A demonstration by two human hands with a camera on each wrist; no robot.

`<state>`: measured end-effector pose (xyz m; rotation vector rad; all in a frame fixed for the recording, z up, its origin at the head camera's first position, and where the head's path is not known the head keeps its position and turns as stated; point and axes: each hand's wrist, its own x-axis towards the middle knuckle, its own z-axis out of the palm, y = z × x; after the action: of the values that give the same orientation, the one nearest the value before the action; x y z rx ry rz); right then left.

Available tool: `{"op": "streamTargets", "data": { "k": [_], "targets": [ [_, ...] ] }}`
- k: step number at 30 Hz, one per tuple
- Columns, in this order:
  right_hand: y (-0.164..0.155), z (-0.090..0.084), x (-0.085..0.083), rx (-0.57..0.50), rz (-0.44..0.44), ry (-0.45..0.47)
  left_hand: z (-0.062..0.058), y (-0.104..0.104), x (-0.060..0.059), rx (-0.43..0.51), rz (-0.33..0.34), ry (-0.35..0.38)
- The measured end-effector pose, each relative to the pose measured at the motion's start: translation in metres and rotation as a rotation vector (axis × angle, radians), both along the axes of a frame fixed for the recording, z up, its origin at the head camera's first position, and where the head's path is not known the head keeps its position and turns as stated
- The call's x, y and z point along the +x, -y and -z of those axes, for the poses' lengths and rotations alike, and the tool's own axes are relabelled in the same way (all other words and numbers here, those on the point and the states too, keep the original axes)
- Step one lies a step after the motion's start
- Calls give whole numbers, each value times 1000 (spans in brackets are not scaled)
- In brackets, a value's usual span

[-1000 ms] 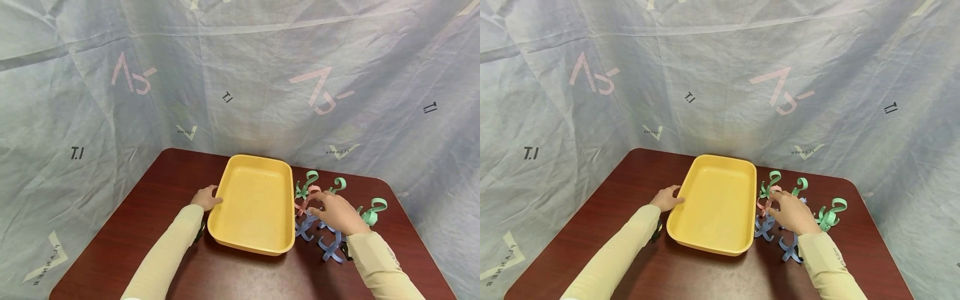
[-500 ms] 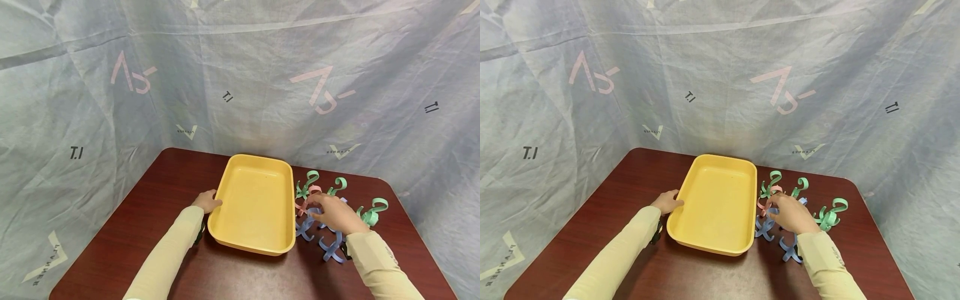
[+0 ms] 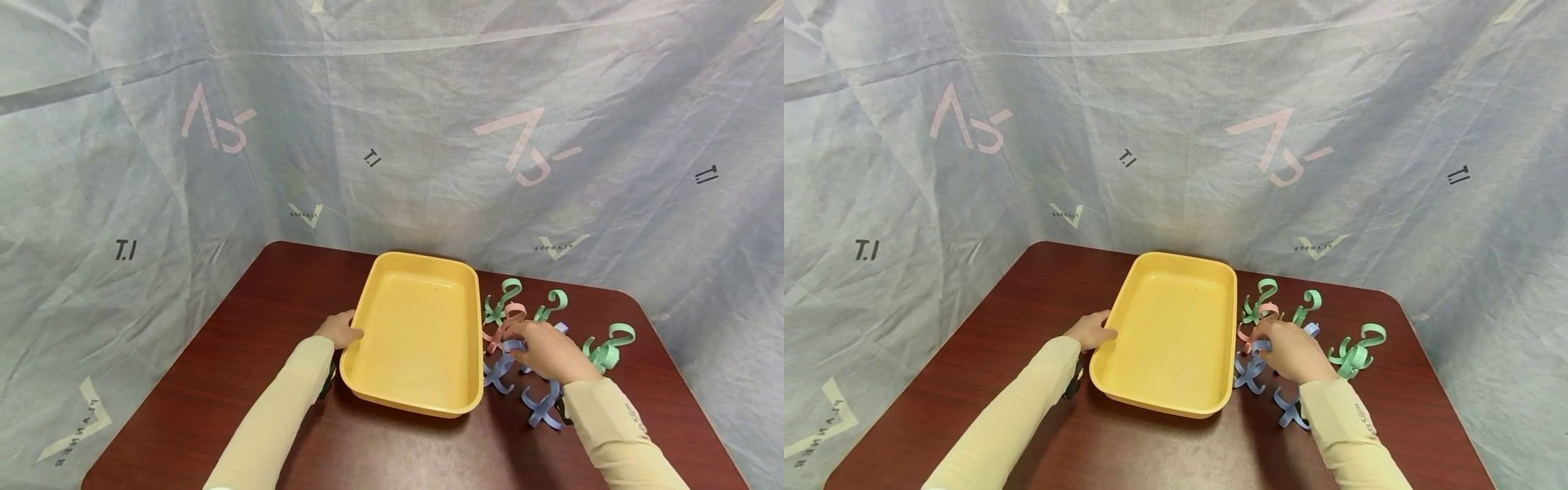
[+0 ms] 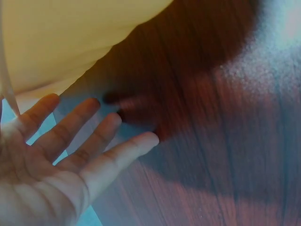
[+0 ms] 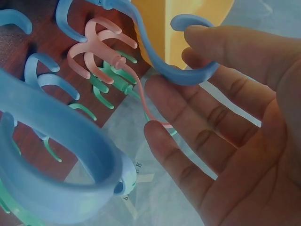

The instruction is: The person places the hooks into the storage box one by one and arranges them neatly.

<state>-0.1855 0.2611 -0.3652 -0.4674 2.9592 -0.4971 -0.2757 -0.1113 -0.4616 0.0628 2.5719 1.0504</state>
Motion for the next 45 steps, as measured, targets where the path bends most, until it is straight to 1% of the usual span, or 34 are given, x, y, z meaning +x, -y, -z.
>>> {"op": "streamTargets", "data": {
  "k": [2, 5, 10, 13, 15, 22, 26, 37, 45],
  "targets": [
    [1, 1, 0, 3, 11, 10, 0, 0, 0, 5, -2, 4],
    [1, 1, -1, 10, 24, 21, -3, -2, 3, 15, -2, 9],
    [2, 0, -1, 32, 30, 20, -11, -4, 7, 4, 7, 3],
    [3, 0, -1, 38, 27, 16, -13, -4, 8, -4, 5, 1],
    [4, 0, -1, 42, 25, 8, -11, -4, 7, -10, 1, -3],
    [8, -3, 2, 21, 1, -46, 2, -2, 0, -11, -9, -7],
    [7, -6, 2, 26, -8, -64, 3, -3, 0, -6, -14, -8],
    [7, -19, 0, 82, 23, -78, 4, -5, 1, -18, -17, -25],
    [7, -32, -2, 97, 8, -88, 8, -4, 0, -22, -9, -34]
  ]
}}
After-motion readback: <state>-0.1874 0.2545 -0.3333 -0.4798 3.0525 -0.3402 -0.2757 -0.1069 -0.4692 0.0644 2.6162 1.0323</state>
